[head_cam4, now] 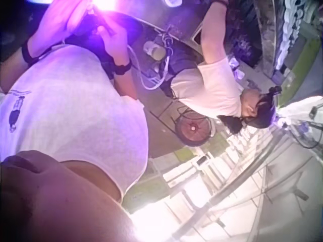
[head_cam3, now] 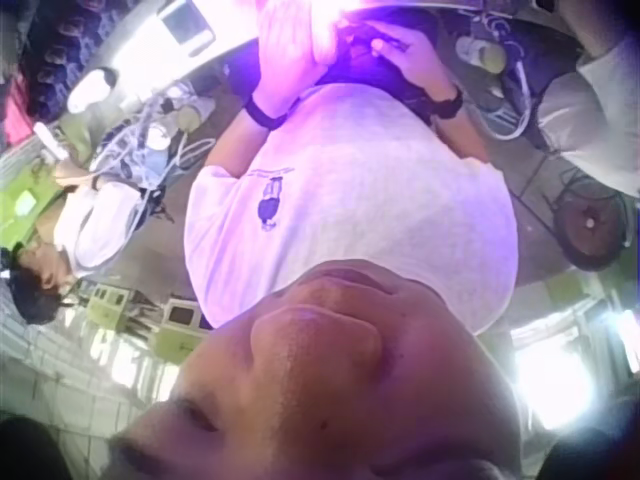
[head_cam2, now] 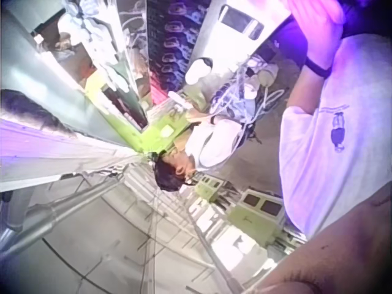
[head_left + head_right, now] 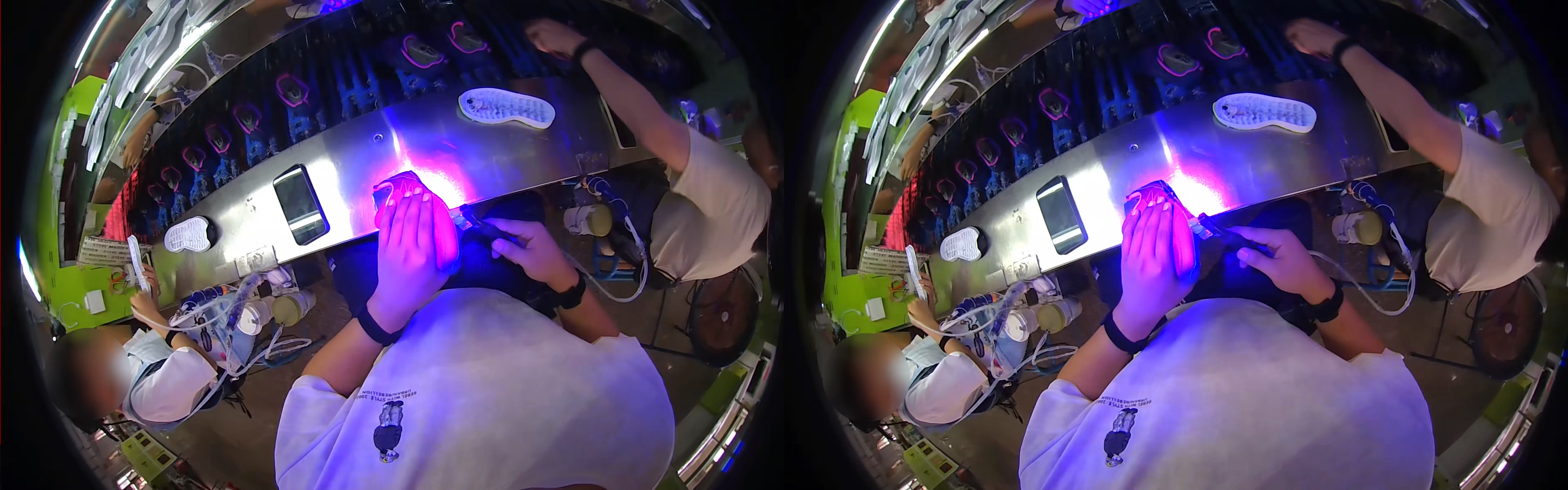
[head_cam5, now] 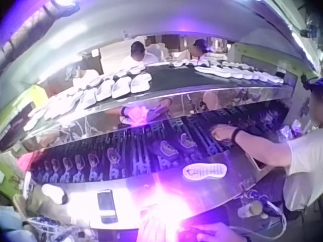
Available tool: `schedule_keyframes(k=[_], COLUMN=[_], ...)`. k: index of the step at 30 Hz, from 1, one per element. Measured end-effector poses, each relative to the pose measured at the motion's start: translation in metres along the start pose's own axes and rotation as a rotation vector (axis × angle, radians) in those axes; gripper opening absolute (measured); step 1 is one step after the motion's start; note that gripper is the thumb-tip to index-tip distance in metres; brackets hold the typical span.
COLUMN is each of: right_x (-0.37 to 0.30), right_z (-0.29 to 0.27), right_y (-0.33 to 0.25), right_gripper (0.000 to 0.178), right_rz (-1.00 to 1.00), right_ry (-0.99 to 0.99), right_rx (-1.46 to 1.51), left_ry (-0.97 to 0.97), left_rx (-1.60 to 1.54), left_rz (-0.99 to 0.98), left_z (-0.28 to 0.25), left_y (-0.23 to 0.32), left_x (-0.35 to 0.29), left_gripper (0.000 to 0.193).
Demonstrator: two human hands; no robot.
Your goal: The recorder is assembling and inspecting shoe uppers and soles on a conveyor belt using a handheld electronic tool with a purple light.
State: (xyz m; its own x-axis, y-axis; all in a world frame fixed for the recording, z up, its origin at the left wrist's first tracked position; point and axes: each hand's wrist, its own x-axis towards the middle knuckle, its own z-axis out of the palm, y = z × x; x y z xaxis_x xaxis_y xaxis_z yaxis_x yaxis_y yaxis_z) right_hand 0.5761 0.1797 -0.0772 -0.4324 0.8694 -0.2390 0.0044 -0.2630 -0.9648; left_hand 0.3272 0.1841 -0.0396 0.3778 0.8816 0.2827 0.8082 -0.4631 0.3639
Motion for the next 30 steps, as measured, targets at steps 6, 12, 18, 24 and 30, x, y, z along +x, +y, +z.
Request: schedule_keyframes(k=[6, 12, 18, 24, 30], right_x=[-0.022, -0.039, -0.028, -0.001, 0.041], right_z=[-0.005, -0.005, -0.006, -0.034, -0.037], right_y=[0.003, 0.000, -0.023, -0.064, -0.075], right_gripper=[0.045, 0.046, 0.042, 0.040, 0.042], right_rz=[0.119, 0.106, -0.096, -0.204, -0.269], right_ry=[0.006, 0.142, 0.341, 0.298, 0.272], right_rx=[0.076, 0.060, -0.239, -0.659, -0.794], left_ry=[-0.005, -0.046, 0.018, 0.011, 0.016], left_rx=[0.115, 0.156, 0.140, 0.022, -0.047], left_rz=[-0.044, -0.086, -0.062, -0.137, -0.178], left_z=[0.002, 0.004, 0.015, 0.010, 0.003], left_y=[0.010, 0.020, 0.014, -0.002, -0.027], left_x=[0.023, 0.053, 0.075, 0.092, 0.101], left_gripper=[0.077, 0.076, 0.063, 0.060, 0.094])
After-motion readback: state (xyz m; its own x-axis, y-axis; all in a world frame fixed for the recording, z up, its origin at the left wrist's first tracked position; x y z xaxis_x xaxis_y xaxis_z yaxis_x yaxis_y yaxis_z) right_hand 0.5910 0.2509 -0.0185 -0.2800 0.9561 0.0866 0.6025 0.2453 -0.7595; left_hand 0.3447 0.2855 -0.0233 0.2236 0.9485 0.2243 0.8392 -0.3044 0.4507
